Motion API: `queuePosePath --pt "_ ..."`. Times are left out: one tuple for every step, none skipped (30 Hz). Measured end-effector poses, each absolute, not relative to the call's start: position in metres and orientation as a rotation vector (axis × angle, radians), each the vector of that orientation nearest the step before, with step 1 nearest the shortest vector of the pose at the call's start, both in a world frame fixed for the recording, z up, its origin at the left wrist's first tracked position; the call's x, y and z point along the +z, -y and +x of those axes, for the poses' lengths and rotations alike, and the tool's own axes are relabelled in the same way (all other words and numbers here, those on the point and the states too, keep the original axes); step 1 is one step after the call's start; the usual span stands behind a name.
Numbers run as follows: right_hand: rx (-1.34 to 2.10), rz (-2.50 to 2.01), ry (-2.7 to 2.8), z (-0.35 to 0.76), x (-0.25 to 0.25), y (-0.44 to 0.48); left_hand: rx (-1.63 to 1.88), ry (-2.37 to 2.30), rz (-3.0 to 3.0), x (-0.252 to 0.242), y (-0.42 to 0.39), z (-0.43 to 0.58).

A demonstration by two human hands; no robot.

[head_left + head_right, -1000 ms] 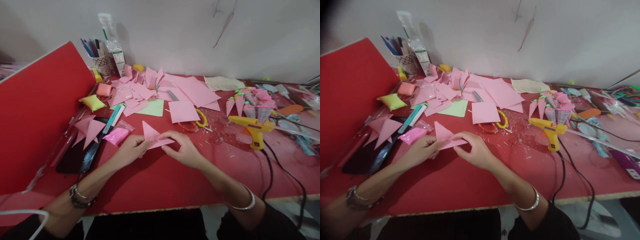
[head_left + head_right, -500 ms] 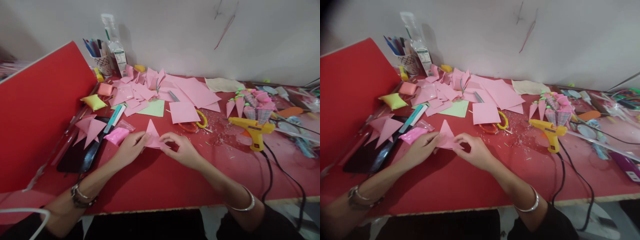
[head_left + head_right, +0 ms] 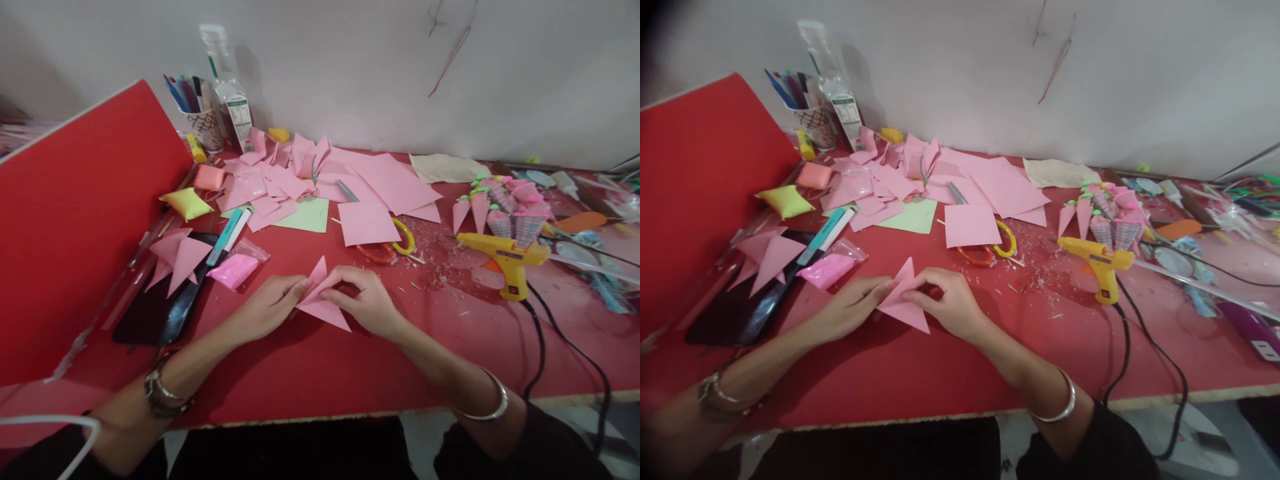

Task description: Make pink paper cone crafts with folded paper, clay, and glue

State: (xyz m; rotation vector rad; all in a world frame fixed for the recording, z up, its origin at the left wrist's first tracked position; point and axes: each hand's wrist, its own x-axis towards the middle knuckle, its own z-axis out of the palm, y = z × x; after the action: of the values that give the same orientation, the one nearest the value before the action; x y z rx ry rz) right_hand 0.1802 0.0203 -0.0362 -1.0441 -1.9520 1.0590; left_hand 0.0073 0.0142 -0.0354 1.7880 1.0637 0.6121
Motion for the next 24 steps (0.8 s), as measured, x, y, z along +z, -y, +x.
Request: queuePosePath --pt "1.077 -1.066 1.919 0.1796 -0.0364 -0.0201 0.622 -1.047 1.785 -0.0349 -0.0138 0.0076" --pt "1.090 -1.080 1.887 0.1790 -0.0368 -0.0199 0.632 -1.026 1.784 -0.0344 -0.0135 0.0078" --pt "1.103 -1.087 1.857 0.1785 -0.0373 -0.0199 0.646 -1.004 1.784 -0.0339 -0.0135 0.0080" --pt "1.118 -1.091 1.827 0.1781 -0.0380 -0.0200 0.652 -0.984 1.786 -0.0337 -0.0136 0.0081" --pt "1.138 -1.094 1.797 0.1778 -0.0387 -0.0202 0.647 -0.980 1.786 -0.0336 -0.0139 0.0082" --pt "1.159 -1.094 1.765 0.1775 -0.0394 -0.0204 0.636 -0.995 1.787 -0.0339 -0.0143 0.0082" --pt "1.181 -1.092 1.735 0.1772 -0.0401 -0.0206 0.618 -1.020 1.788 -0.0344 -0.0148 0.0082" --pt "1.198 -1.090 1.709 0.1768 -0.0406 -0.0208 0.594 -1.049 1.791 -0.0351 -0.0153 0.0082" --pt "1.211 -1.088 1.686 0.1764 -0.0408 -0.0210 0.570 -1.072 1.798 -0.0360 -0.0157 0.0082" --pt "1.218 -1.088 1.668 0.1760 -0.0407 -0.0210 0.559 -1.090 1.810 -0.0368 -0.0159 0.0082" --pt "1.218 -1.092 1.653 0.1756 -0.0404 -0.0210 0.564 -1.103 1.824 -0.0374 -0.0160 0.0083" --pt "1.212 -1.103 1.641 0.1753 -0.0399 -0.0209 0.573 -1.113 1.840 -0.0378 -0.0158 0.0084" --pt "1.202 -1.122 1.630 0.1750 -0.0392 -0.0207 0.581 -1.128 1.858 -0.0379 -0.0156 0.0086" --pt "1.189 -1.145 1.622 0.1748 -0.0387 -0.0205 0.589 -1.146 1.875 -0.0378 -0.0152 0.0089" --pt "1.175 -1.169 1.617 0.1746 -0.0383 -0.0203 0.592 -1.162 1.888 -0.0374 -0.0149 0.0093" --pt "1.163 -1.189 1.615 0.1746 -0.0382 -0.0201 0.589 -1.170 1.897 -0.0370 -0.0145 0.0096" --pt "1.156 -1.200 1.616 0.1746 -0.0383 -0.0199 0.583 -1.174 1.899 -0.0367 -0.0143 0.0099" --pt "1.153 -1.199 1.617 0.1747 -0.0387 -0.0197 0.577 -1.176 1.894 -0.0365 -0.0141 0.0101" --pt "1.153 -1.189 1.616 0.1748 -0.0391 -0.0196 0.573 -1.174 1.886 -0.0364 -0.0140 0.0101" --pt "1.157 -1.172 1.615 0.1749 -0.0396 -0.0195 0.573 -1.171 1.877 -0.0365 -0.0140 0.0100" --pt "1.164 -1.153 1.611 0.1750 -0.0400 -0.0195 0.575 -1.165 1.870 -0.0367 -0.0140 0.0097" --pt "1.171 -1.134 1.609 0.1751 -0.0402 -0.0194 0.577 -1.160 1.867 -0.0370 -0.0140 0.0094" --pt "1.176 -1.116 1.609 0.1752 -0.0403 -0.0193 0.581 -1.158 1.864 -0.0372 -0.0141 0.0092" --pt "1.182 -1.100 1.613 0.1751 -0.0402 -0.0191 0.586 -1.158 1.857 -0.0374 -0.0141 0.0090"
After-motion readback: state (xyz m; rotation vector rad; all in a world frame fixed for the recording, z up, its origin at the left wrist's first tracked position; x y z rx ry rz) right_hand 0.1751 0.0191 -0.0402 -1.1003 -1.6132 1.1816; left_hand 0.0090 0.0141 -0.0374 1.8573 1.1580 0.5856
